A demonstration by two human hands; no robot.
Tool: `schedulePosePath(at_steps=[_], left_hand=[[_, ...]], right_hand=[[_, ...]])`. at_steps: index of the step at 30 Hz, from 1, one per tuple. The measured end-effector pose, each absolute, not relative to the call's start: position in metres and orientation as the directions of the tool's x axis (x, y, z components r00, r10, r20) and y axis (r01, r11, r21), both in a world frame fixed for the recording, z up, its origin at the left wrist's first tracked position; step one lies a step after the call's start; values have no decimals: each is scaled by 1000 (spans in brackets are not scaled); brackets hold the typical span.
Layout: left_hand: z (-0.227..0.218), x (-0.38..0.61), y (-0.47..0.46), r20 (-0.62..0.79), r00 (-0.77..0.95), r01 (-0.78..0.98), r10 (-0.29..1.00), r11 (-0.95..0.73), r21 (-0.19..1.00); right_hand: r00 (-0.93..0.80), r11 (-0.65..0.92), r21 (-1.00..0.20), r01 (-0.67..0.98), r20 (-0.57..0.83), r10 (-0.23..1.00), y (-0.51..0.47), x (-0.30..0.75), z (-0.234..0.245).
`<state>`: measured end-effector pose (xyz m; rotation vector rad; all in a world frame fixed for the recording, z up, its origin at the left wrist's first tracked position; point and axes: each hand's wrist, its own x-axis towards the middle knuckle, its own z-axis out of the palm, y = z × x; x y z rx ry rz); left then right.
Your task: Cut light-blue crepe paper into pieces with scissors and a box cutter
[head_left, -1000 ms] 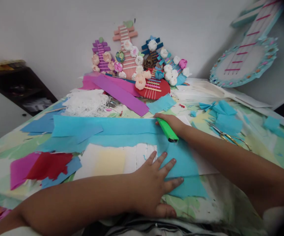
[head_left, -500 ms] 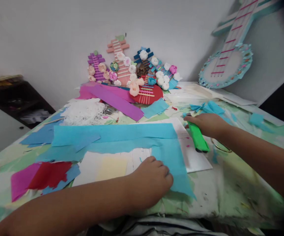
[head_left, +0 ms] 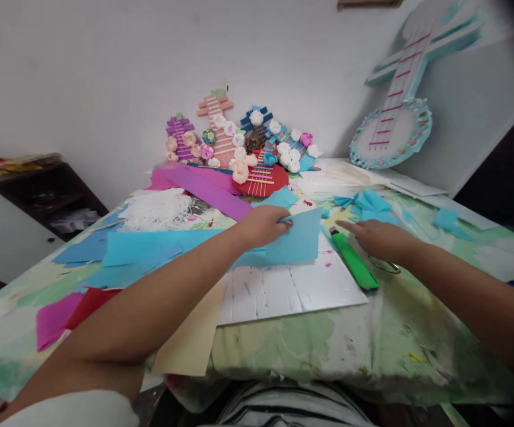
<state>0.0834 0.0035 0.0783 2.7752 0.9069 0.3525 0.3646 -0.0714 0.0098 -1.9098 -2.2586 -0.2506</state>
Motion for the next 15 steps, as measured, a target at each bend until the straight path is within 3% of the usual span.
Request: schedulePosePath(at_steps=[5,9,15], left_hand=[[72,92,30,137,730,598,670,-722,348],[65,96,40,73,704,622,706,-664,416],[68,97,43,68,701,626,710,-659,417]], right_hand=[[-63,52,84,995,140,988,-103,371,17],[-7,-5,74,997,169,986,-109,337,31],[-380,379,38,925,29,925,-86,228,23]])
